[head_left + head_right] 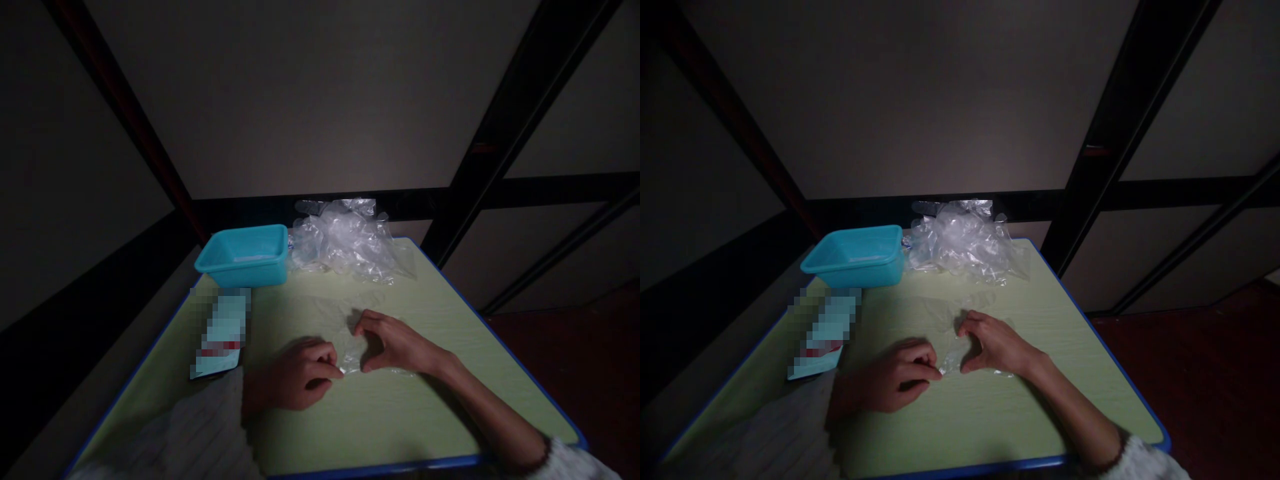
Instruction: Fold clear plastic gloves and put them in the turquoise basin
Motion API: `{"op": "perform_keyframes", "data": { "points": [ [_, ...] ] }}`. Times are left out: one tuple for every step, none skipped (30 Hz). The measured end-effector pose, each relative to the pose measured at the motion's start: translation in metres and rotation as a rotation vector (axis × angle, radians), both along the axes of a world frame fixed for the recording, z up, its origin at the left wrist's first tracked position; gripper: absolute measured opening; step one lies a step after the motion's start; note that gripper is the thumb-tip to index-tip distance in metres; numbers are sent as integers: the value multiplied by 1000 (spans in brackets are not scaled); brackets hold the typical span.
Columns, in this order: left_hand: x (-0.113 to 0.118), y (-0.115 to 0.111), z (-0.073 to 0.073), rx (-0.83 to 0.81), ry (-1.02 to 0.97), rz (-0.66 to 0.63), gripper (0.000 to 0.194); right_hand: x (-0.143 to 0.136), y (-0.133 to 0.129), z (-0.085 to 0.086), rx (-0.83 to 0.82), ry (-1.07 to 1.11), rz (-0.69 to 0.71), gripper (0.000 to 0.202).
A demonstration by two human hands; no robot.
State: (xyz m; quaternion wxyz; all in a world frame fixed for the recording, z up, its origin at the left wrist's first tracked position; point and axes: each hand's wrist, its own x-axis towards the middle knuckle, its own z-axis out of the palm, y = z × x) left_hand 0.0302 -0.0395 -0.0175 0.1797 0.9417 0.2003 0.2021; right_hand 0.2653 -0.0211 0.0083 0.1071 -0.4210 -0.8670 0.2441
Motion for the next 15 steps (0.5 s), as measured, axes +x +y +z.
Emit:
{"op": "perform_keyframes", "data": {
  "points": [
    [0, 0, 0, -2, 0, -1, 20, 0, 0, 1, -1, 5, 8, 45],
    [0, 0, 0, -2, -2, -2, 20, 1, 0, 2, -5, 13, 12, 44],
    [0, 0, 0, 2, -9, -5, 20, 1, 0, 3, -9, 30, 10, 41],
    [0, 0, -1, 7, -18, -7, 19, 2, 0, 4, -15, 57, -1, 33],
    [0, 0, -1, 13, -32, -9, 19, 3, 0, 5, -20, 94, -22, 24],
    [0, 0, -1, 18, -48, -11, 19, 4, 1, 6, -22, 135, -53, 15],
    [-1, 0, -1, 25, -65, -11, 19, 6, 2, 7, -18, 175, -90, 10],
    [-3, 1, -1, 36, -85, -7, 19, 7, 3, 7, -8, 202, -131, 12],
    [-5, 2, 0, 54, -107, 1, 19, 9, 4, 6, 6, 211, -175, 16],
    [-7, 3, 2, 77, -129, 13, 20, 11, 5, 5, 22, 203, -220, 19],
    [-9, 5, 3, 103, -146, 28, 20, 13, 7, 3, 39, 188, -260, 22],
    [-11, 6, 5, 129, -157, 45, 20, 15, 8, 1, 56, 171, -296, 26],
    [-13, 8, 7, 154, -162, 64, 21, 16, 10, -1, 73, 155, -327, 31],
    [-15, 9, 8, 173, -157, 79, 21, 17, 11, -3, 91, 143, -353, 35],
    [-16, 9, 10, 188, -145, 89, 22, 18, 12, -5, 109, 134, -370, 39]
  ]
}}
